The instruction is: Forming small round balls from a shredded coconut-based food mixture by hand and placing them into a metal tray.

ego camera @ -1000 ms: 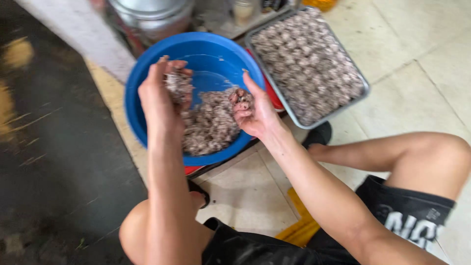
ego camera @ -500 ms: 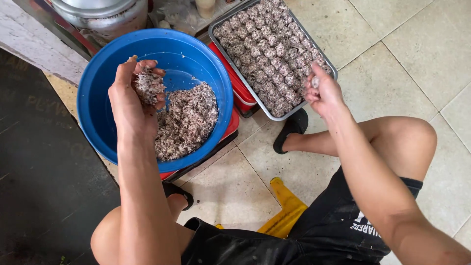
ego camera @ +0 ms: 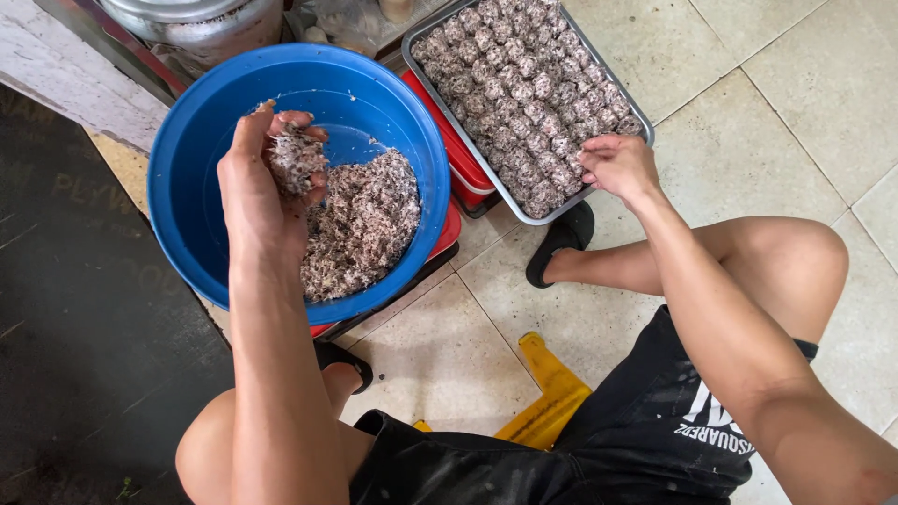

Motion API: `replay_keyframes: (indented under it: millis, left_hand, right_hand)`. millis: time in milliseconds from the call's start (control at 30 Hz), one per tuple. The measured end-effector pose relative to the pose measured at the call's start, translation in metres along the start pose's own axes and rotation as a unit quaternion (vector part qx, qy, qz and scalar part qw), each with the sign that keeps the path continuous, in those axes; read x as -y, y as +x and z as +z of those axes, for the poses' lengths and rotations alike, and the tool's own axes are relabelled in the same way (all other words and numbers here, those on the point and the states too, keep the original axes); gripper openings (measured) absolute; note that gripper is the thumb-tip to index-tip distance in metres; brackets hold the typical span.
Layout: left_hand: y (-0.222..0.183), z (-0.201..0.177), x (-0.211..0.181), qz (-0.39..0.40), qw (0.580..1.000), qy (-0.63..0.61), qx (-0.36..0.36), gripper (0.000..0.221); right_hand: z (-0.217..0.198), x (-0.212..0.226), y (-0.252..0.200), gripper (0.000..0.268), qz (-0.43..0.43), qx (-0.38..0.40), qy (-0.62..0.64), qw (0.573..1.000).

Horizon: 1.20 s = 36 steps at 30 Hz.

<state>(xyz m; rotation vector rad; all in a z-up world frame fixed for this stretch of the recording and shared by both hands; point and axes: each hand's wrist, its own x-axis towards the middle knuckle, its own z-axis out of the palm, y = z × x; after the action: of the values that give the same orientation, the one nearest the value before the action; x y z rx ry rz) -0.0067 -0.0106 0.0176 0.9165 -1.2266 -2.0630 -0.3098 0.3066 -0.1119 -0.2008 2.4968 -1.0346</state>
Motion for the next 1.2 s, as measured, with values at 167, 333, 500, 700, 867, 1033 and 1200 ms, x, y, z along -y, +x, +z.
replay_keyframes:
  millis: [167, 333, 500, 700, 867, 1033, 1200]
  left_hand:
    - [0.006, -0.013, 0.011, -0.003, 0.998, -0.052, 0.041, 0.03]
    - [0.009, -0.014, 0.021, -0.012, 0.987, -0.141, 0.076, 0.029]
    - [0.001, -0.024, 0.022, -0.072, 0.962, -0.254, 0.066, 0.04]
    - [-0.009, -0.026, 0.015, -0.051, 0.975, -0.196, 0.093, 0.042]
    - [-0.006, -0.023, 0.032, 0.017, 0.998, -0.036, 0.042, 0.04]
    - [-0.002, -0.024, 0.039, 0.029, 0.997, -0.039, 0.058, 0.032]
    - [-0.004, -0.018, 0.034, -0.025, 0.996, -0.06, 0.069, 0.03]
  right_hand:
    - [0.021, 0.049, -0.036, 0.018, -0.153, -0.033, 0.051, 0.986]
    - [0.101, 0.142, -0.116, 0.017, -0.358, 0.072, 0.076, 0.928]
    - [0.156, 0.218, -0.182, 0.046, -0.523, 0.045, 0.112, 0.844]
    - [0.174, 0.212, -0.142, 0.024, -0.507, 0.088, 0.199, 0.834]
    - [0.175, 0.225, -0.144, 0.03, -0.356, 0.126, 0.239, 0.894]
    - [0.172, 0.237, -0.146, 0.039, -0.372, 0.062, 0.19, 0.906]
    - [0.167, 0.237, -0.142, 0.04, -0.43, 0.053, 0.17, 0.885]
